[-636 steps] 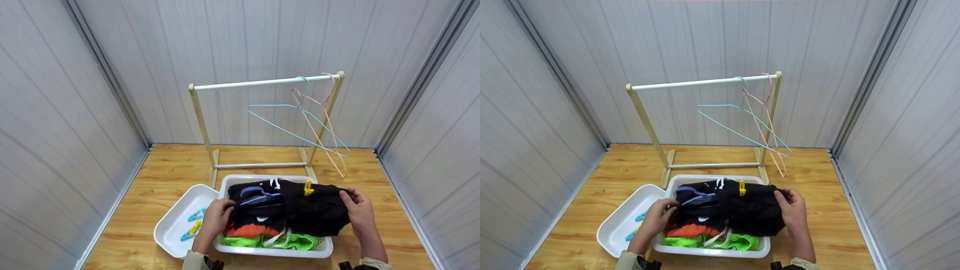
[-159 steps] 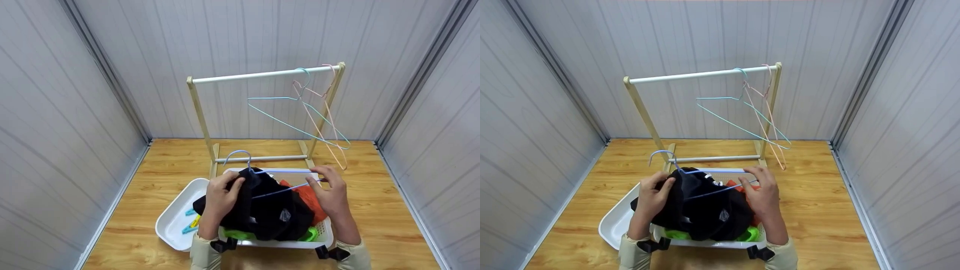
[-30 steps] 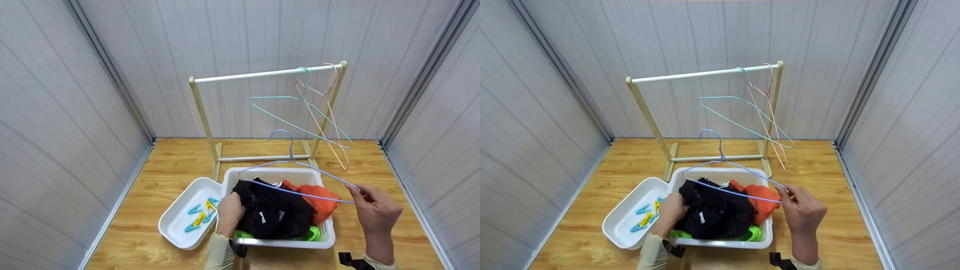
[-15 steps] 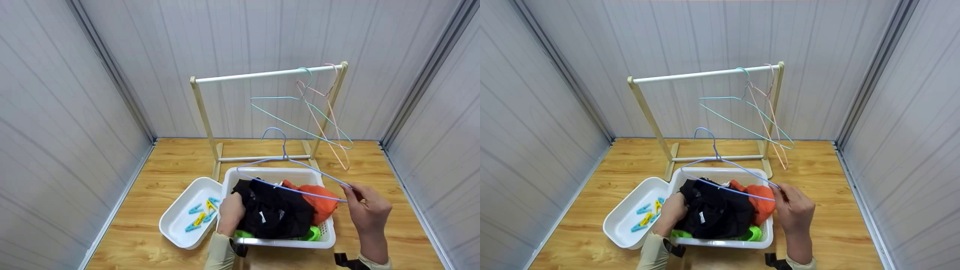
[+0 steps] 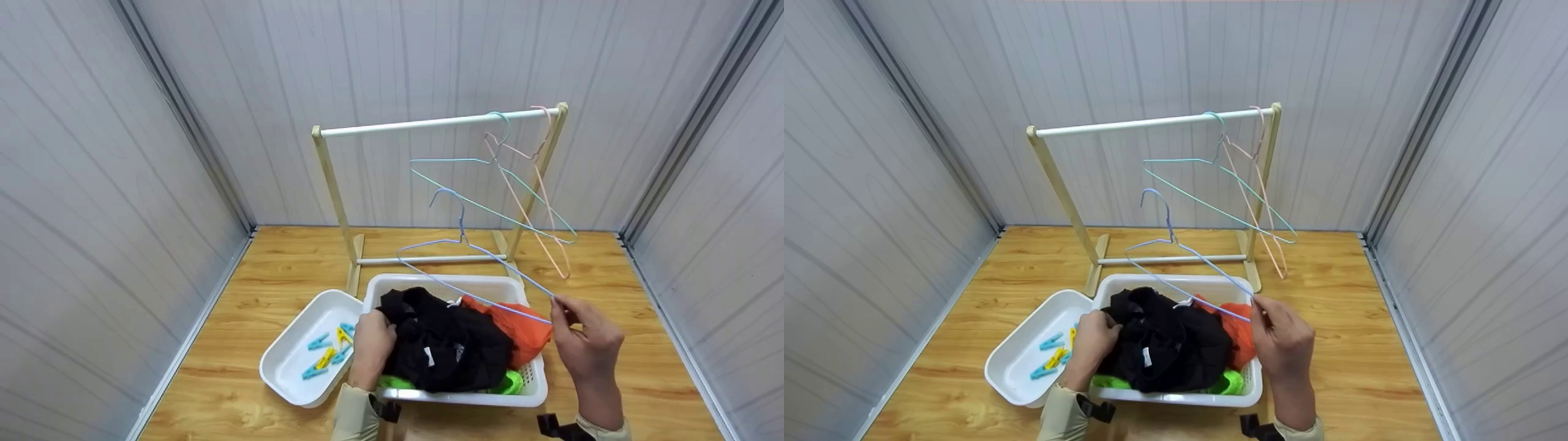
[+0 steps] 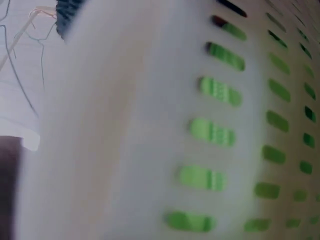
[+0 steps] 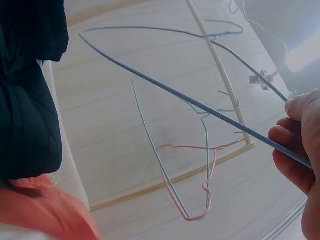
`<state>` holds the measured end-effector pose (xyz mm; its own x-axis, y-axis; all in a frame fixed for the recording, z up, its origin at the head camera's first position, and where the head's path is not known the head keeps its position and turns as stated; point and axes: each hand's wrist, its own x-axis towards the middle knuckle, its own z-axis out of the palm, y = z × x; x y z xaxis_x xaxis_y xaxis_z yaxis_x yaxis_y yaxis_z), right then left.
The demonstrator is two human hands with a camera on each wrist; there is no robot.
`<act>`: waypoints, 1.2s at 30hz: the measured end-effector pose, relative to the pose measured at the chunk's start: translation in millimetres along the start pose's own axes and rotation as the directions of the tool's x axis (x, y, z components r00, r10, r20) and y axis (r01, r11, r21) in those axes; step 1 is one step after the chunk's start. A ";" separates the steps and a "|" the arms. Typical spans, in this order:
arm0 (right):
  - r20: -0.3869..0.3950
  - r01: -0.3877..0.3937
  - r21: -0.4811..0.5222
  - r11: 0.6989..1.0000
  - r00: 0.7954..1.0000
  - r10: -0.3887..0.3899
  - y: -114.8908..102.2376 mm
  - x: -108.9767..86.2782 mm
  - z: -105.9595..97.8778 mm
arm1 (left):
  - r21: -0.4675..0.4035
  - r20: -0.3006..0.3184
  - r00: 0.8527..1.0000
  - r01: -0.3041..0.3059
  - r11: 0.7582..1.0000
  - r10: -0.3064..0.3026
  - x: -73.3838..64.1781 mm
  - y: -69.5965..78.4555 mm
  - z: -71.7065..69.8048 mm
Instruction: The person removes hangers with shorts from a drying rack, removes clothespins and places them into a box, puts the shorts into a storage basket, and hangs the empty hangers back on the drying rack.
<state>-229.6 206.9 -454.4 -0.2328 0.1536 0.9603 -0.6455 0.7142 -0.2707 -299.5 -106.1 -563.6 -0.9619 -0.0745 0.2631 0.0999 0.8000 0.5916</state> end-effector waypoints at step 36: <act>-0.009 0.030 -0.013 0.999 1.000 -0.030 0.2 19.2 71.9 | -0.219 -0.226 0.974 -0.073 0.973 0.022 -0.2 -5.5 -47.8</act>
<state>-286.5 161.0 -440.9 -0.2070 0.1382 0.9685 -0.6425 0.7273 -0.2411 -287.7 -139.0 -530.5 -0.8770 -0.1896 0.4415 0.2231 0.6531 0.7236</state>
